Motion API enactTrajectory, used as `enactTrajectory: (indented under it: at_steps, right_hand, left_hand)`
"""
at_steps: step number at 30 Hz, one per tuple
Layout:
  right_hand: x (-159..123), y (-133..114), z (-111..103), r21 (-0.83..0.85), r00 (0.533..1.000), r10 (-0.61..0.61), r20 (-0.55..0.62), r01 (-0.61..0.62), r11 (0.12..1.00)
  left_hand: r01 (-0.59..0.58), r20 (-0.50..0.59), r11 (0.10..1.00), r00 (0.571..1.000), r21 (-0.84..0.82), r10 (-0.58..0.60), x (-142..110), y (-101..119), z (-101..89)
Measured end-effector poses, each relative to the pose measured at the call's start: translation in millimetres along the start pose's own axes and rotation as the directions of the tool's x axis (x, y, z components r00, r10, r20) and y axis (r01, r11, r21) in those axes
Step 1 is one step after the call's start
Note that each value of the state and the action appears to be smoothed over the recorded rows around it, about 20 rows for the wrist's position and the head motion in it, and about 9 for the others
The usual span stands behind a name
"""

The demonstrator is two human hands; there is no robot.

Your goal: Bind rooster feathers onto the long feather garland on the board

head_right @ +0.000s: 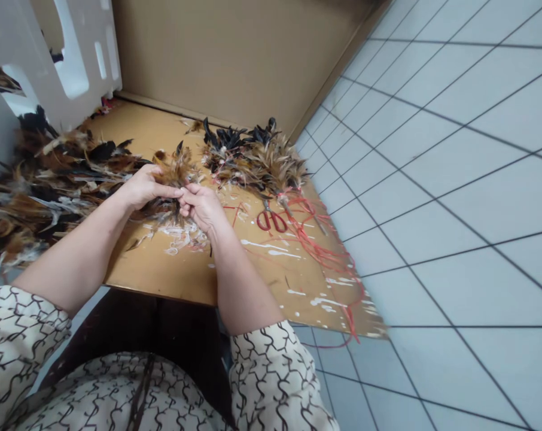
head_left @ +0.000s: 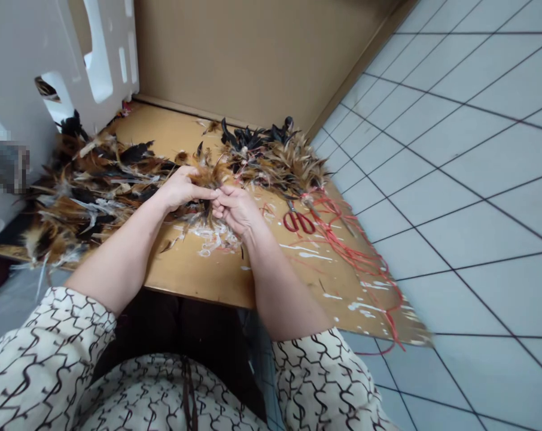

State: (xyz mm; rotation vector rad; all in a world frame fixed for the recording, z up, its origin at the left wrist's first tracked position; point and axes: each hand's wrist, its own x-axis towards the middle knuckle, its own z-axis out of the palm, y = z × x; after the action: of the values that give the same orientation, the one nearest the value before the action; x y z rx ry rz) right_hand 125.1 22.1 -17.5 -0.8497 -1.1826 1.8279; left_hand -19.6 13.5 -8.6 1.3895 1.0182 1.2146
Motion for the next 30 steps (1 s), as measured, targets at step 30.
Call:
enactTrajectory:
  at_steps: [30]
  right_hand:
    - [6.4, 6.2, -1.7, -0.281, 0.983, -0.181, -0.039, 0.163, 0.946]
  left_hand:
    - [-0.012, -0.198, 0.983, 0.979, 0.183, 0.049, 4.8, -2.5, -4.8]
